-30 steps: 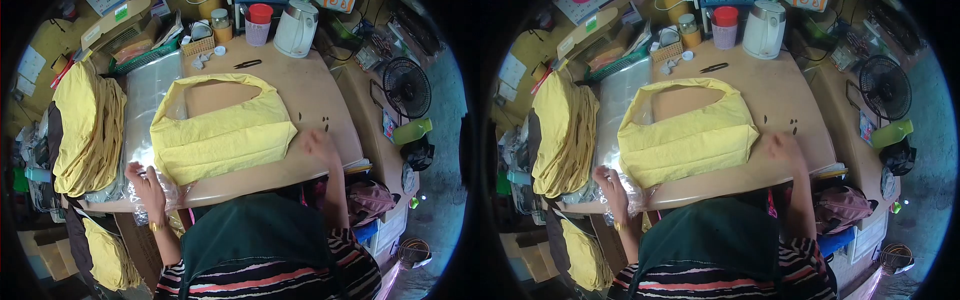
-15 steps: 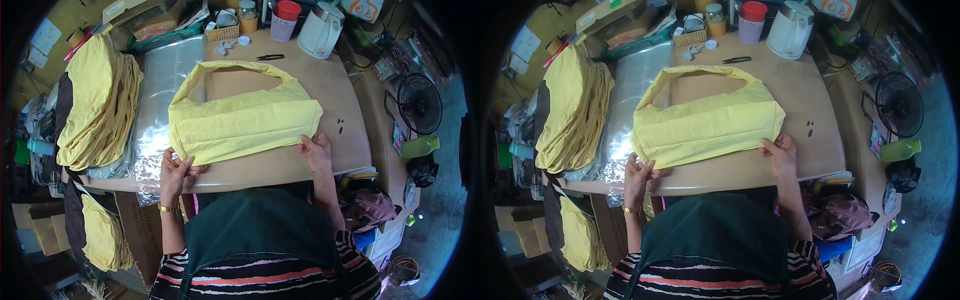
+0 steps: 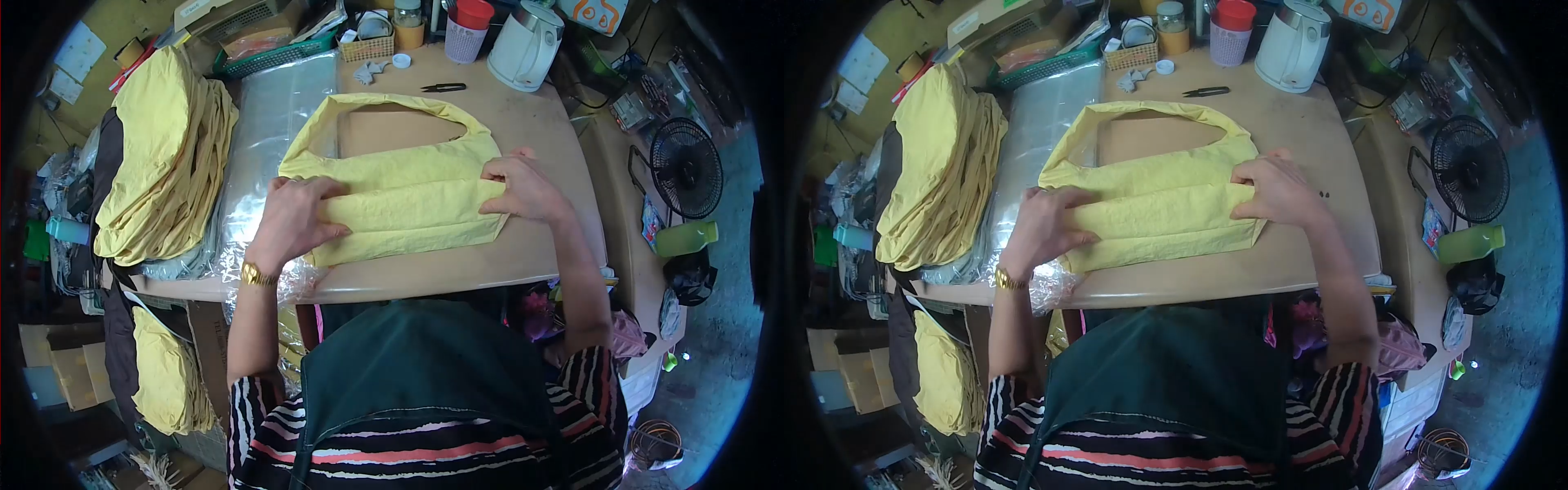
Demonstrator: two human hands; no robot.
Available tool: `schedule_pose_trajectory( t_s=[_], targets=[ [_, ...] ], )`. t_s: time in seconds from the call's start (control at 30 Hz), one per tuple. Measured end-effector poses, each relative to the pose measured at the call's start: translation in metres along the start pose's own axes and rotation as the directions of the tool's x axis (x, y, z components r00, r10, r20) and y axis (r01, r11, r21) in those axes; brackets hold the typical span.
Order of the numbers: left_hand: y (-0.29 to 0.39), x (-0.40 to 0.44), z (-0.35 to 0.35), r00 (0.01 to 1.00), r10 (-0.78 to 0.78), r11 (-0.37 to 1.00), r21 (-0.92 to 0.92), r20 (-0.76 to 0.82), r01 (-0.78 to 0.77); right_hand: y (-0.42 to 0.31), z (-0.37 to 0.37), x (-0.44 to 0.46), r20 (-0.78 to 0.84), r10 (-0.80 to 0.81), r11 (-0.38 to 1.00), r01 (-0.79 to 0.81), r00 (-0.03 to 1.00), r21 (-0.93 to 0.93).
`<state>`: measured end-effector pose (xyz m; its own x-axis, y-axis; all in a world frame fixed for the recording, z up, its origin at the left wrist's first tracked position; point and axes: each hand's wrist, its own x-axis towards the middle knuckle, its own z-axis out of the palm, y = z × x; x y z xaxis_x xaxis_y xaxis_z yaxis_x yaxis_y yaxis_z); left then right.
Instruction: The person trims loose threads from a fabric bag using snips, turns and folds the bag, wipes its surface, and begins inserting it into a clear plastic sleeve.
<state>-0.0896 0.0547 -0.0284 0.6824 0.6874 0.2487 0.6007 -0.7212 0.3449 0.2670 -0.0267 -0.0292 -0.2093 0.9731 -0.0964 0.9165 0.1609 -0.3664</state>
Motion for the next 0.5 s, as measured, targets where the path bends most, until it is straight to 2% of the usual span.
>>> schedule_pose_trajectory(
  t_s=[0.07,0.1,0.2,0.33,0.4,0.5],
  targets=[
    [0.001,0.007,-0.003,0.966,-0.084,0.990,0.130,0.245,0.053,-0.002,-0.002,-0.002,-0.022,-0.039,0.998,0.038,0.999,-0.051],
    [-0.003,0.003,0.001,0.984,0.011,0.994,0.105,0.178,-0.030,-0.003,-0.001,-0.006,-0.034,-0.073,0.993,0.070,0.997,-0.095],
    [-0.006,-0.007,0.008,0.992,0.039,0.994,0.099,0.124,-0.052,0.001,0.017,-0.019,-0.083,-0.116,0.985,0.104,0.990,-0.137],
    [-0.025,-0.024,0.029,0.974,-0.044,0.989,0.149,0.224,0.010,0.016,0.046,-0.037,-0.200,-0.209,0.967,0.171,0.957,-0.188],
    [-0.037,-0.034,0.045,0.999,-0.009,0.997,0.078,0.054,0.005,0.025,0.064,-0.040,-0.324,-0.224,0.959,0.149,0.919,-0.240],
    [-0.049,-0.036,0.063,1.000,-0.008,0.997,0.074,-0.021,0.009,0.033,0.086,-0.037,-0.415,-0.266,0.937,0.132,0.870,-0.324]
  ],
)
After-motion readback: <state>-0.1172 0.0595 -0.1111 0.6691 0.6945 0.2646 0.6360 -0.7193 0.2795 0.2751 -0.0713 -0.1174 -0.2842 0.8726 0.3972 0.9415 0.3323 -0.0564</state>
